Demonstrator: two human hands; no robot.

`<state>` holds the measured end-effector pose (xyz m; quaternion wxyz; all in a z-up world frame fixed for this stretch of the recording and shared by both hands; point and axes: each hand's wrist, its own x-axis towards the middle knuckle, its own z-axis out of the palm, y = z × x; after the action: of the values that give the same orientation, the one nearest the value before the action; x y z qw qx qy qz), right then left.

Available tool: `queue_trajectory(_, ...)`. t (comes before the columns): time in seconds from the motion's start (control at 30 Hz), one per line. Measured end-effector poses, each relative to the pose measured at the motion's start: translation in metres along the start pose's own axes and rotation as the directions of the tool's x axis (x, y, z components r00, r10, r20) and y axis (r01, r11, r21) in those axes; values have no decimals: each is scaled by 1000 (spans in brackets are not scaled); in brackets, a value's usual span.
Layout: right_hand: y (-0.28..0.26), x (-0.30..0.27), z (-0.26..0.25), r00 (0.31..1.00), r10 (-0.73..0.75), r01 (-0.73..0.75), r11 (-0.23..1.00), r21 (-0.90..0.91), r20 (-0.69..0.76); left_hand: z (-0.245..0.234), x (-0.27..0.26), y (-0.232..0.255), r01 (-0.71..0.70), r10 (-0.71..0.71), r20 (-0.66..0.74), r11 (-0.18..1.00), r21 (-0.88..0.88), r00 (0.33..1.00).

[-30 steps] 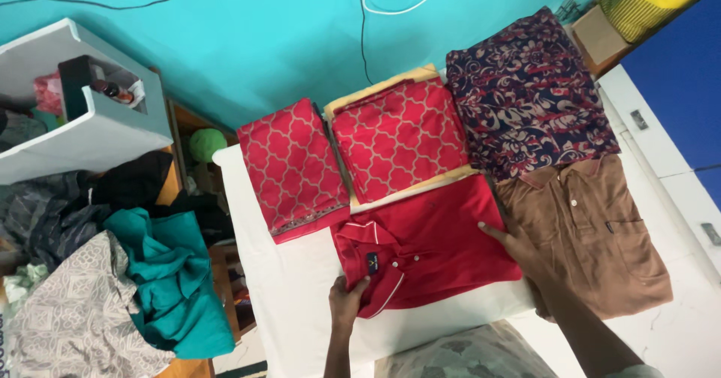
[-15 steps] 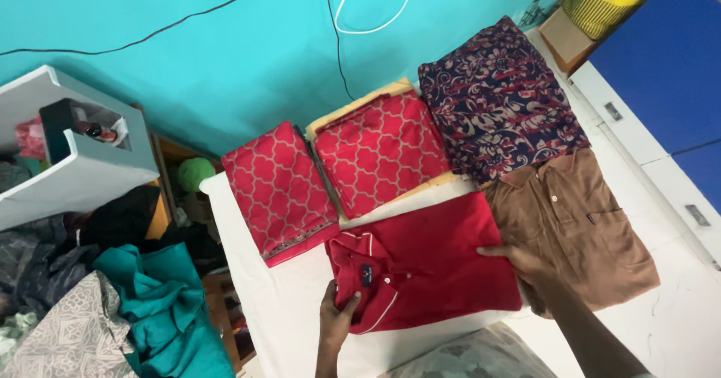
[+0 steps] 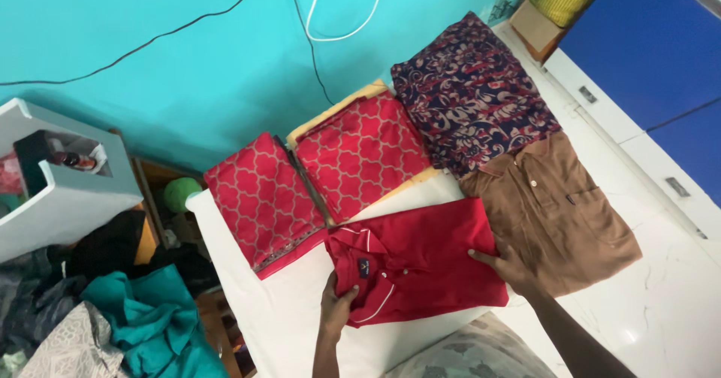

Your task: The person folds a red shirt on a white surface, smoothing and aligning the fabric, then folds it into a compact rectangle and places it on a stack of other folded garments.

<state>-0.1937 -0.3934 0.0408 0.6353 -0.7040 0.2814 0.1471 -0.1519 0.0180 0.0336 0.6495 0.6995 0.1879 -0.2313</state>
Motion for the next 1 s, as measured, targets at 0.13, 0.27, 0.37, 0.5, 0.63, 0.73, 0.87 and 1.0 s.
queue_trajectory(0.13, -2, -15, -3, 999, -23, 28, 985, 171, -30, 22, -10, 35, -54, 54, 35, 999, 5, 998)
queue_trajectory(0.27, -5, -44, -13, 990, -38, 89, 911, 403, -134, 50, -14, 94, -136, 170, 259, 980, -143, 951)
queue_trajectory(0.37, -4, -65, -31, 961, -27, 179, 819, 545, -275, 77, -3, 141, -186, 237, 407, 969, -161, 882)
queue_trajectory(0.5, 4, -87, -61, 878, 38, 304, 726, 617, -478, 135, 29, 202, -352, 321, 587, 934, -65, 743)
queue_trajectory(0.63, 22, -103, -86, 803, 63, 420, 645, 638, -593, 211, 62, 238, -472, 339, 744, 881, -36, 576)
queue_trajectory(0.73, 34, -107, -107, 778, 129, 443, 581, 683, -615, 266, 88, 246, -414, 282, 853, 906, -85, 440)
queue_trajectory(0.87, 51, -92, -135, 787, 241, 364, 563, 742, -569, 331, 141, 235, -513, 204, 859, 855, 77, 469)
queue_trajectory(1.0, 63, -79, -153, 814, 368, 123, 646, 753, -449, 363, 191, 206, -687, 234, 716, 576, 442, 657)
